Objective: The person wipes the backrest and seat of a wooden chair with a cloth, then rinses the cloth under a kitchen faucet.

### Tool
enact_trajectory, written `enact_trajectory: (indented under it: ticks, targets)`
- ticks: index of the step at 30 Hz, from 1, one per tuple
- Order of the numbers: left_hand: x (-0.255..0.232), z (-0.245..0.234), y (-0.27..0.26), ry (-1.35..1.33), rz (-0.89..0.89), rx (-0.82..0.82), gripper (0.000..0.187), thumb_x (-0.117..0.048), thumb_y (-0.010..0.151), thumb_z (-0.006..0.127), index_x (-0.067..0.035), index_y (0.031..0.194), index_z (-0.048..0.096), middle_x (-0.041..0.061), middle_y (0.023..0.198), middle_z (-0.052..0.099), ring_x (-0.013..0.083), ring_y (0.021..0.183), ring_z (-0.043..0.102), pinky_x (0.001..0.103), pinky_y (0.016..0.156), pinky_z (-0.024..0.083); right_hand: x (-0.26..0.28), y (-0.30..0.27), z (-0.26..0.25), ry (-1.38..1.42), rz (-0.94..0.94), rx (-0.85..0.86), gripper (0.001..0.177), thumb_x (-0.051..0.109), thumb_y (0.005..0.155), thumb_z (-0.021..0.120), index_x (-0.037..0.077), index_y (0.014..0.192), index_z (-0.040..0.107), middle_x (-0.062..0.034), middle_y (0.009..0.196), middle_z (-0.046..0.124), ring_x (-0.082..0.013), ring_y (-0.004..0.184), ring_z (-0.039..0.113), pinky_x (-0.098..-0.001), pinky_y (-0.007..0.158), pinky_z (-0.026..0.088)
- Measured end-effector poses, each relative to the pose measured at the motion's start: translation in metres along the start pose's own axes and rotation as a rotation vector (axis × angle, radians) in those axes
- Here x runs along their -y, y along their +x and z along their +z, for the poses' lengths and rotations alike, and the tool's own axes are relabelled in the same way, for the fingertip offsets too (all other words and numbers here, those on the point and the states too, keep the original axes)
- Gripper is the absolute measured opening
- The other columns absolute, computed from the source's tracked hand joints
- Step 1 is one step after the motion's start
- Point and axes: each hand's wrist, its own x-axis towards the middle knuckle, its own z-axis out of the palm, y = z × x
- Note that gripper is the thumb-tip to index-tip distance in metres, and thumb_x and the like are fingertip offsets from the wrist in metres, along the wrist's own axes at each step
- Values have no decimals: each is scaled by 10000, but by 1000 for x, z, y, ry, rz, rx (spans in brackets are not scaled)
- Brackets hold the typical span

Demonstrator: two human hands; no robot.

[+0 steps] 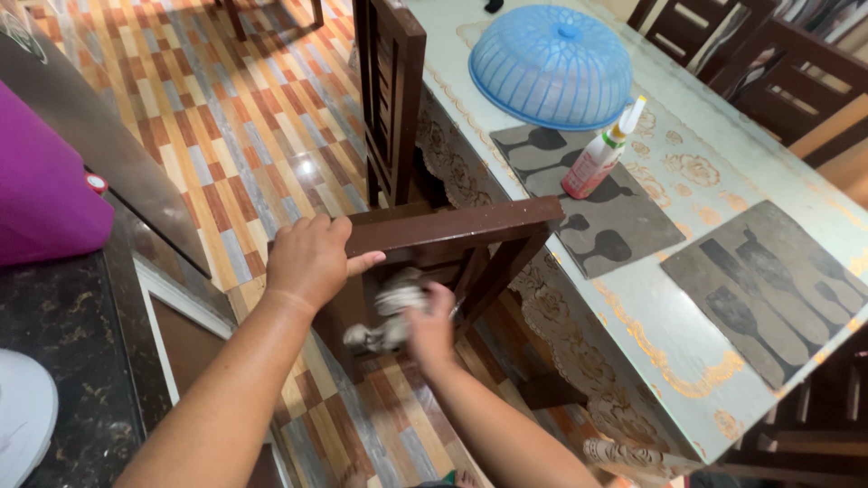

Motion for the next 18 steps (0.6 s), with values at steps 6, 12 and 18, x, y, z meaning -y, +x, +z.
enact_trajectory:
  ticks: [6, 12, 18]
  targets:
    - [-4, -4, 1, -15, -58, 76, 702, -775, 800, 589, -91, 932, 673, 102, 859, 667, 310, 868, 649, 454, 791, 509, 31, 41, -1, 444, 99, -450, 533, 241, 981, 557, 39, 1407, 307, -191, 1304, 535, -340, 1152, 565, -458, 995, 450]
    - [-2, -5, 2, -13, -24, 10, 684, -762, 801, 575, -99, 928, 683, 107, 875, 668, 320, 882, 656, 459, 774, 513, 30, 4, 56, -194, -403, -81, 684, 137, 840, 744, 6, 1429, 421, -259, 1468, 394, -408, 1302, 503, -453, 1098, 397]
    - [1, -3, 0, -34, -39, 40, 651, -731, 877, 537, -95, 924, 668, 116, 883, 674, 347, 907, 654, 489, 795, 515, 21, 33, -61, -881, -179, 551, 531, 136, 742, 781, 165, 1261, 668, -192, 1243, 553, -396, 1155, 608, -447, 982, 514]
